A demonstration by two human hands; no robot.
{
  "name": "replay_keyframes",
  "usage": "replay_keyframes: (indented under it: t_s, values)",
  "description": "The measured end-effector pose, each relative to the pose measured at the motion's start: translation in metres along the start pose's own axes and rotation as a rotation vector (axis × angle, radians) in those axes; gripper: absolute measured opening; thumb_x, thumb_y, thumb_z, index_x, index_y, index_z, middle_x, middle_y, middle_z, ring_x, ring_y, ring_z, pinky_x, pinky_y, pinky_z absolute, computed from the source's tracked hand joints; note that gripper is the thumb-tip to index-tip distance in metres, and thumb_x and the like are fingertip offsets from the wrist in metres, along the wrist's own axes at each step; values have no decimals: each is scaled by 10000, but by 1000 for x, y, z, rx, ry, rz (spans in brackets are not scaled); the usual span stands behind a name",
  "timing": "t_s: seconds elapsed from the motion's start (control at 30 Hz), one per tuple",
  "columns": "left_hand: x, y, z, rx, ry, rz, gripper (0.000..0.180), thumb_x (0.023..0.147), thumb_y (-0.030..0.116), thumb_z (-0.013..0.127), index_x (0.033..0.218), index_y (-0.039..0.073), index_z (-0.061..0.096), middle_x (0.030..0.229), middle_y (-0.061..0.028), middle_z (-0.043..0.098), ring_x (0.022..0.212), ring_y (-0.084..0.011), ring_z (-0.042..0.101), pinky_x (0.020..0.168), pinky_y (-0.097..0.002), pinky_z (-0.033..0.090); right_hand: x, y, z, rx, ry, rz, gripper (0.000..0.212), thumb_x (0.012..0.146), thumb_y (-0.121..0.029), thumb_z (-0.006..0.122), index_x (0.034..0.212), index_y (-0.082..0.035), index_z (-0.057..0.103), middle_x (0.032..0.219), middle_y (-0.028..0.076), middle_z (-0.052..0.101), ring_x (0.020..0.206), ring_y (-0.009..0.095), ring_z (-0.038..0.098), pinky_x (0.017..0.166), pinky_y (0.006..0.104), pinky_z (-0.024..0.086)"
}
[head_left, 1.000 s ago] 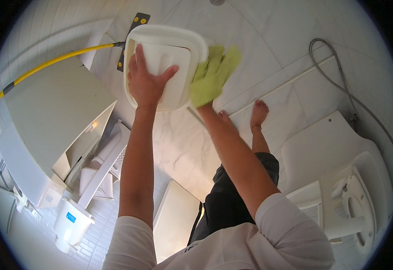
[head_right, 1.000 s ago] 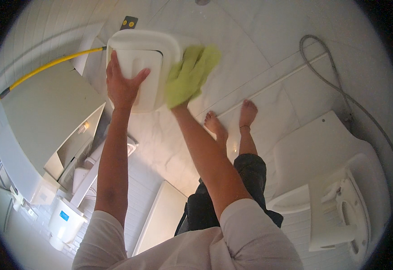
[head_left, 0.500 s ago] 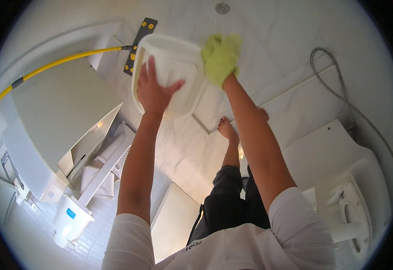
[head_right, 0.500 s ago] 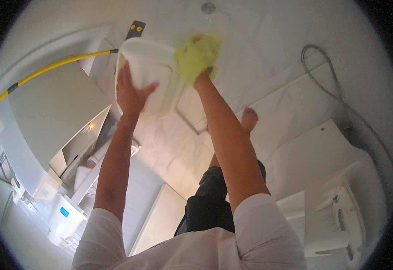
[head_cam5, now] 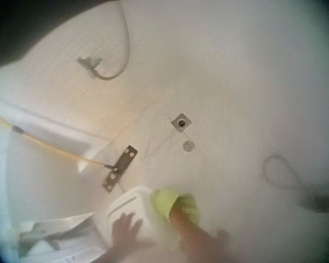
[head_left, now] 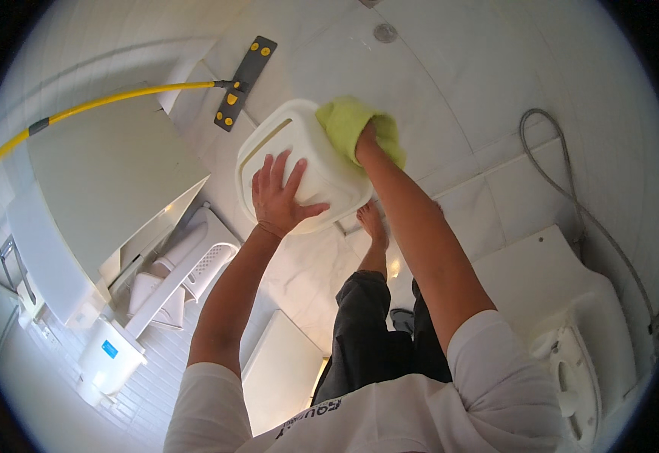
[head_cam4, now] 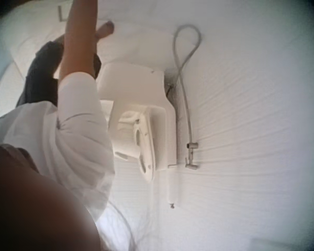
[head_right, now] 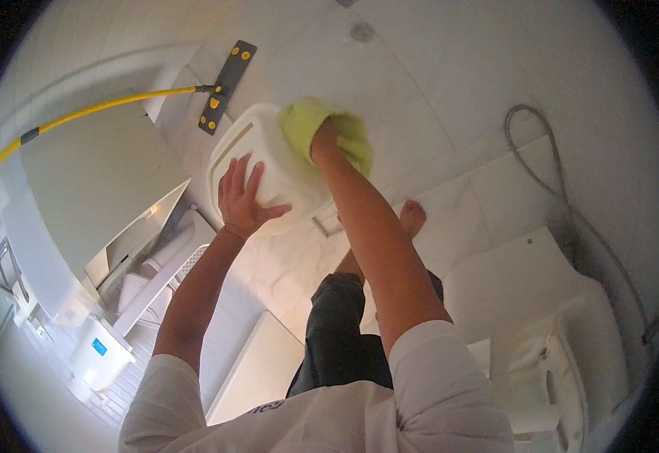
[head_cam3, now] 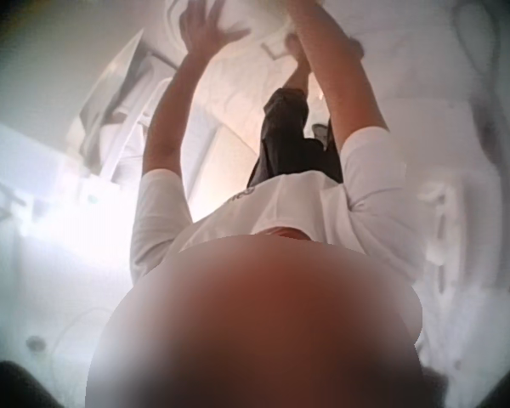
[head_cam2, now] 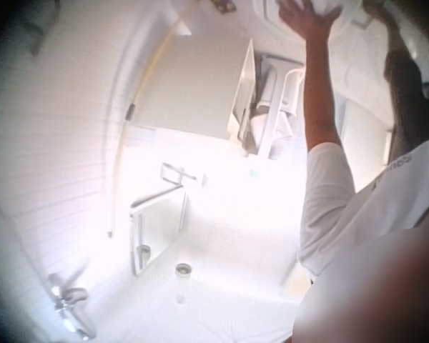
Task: The person rinses a cloth under a shower faucet, then wipes a white plastic container and its lid. They place the container on the floor, open it, and remove several small bottles and tubes, setting them on the floor. The person then wipes the inside of the container and places the cloth inside before closing the lid.
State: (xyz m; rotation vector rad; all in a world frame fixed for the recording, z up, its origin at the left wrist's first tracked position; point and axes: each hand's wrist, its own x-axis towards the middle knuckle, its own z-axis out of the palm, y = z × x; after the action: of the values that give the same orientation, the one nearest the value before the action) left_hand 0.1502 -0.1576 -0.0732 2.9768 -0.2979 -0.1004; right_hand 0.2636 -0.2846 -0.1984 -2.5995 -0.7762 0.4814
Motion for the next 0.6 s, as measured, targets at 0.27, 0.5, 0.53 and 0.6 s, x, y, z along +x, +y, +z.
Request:
replay_keyframes:
  t_s: [0.27,0.5,0.53,0.6]
  values:
    - [10,-1,-10,-18,-77,-98,851,516,586,668,1205,152,419,1253,-143,369,1115,-378,380,857,-478,322,67,3,-37,-365,-246,-316,270,809,-200,423,1025,-101,551,1029,109,565,944,231,530,828,348,391]
    - [6,-3,-9,-53,-132,-155,805,525,644,601,1213,268,417,1286,-85,335,1149,-379,322,861,-529,292,115,1,-33,-169,-425,-331,279,813,-200,414,1034,-96,549,1053,108,557,964,228,522,844,348,382]
    - [7,-4,-10,-68,-130,-164,793,530,644,595,1214,285,416,1290,-78,330,1152,-378,317,861,-536,288,122,-4,-32,-153,-450,-330,280,814,-200,413,1035,-96,549,1056,108,555,967,227,520,847,349,381]
    - [8,-4,-12,-101,-150,-173,779,534,634,595,1217,310,410,1297,-74,321,1156,-377,311,862,-547,285,133,-12,-29,-133,-501,-317,283,815,-200,410,1038,-95,548,1063,107,553,972,226,518,851,349,378]
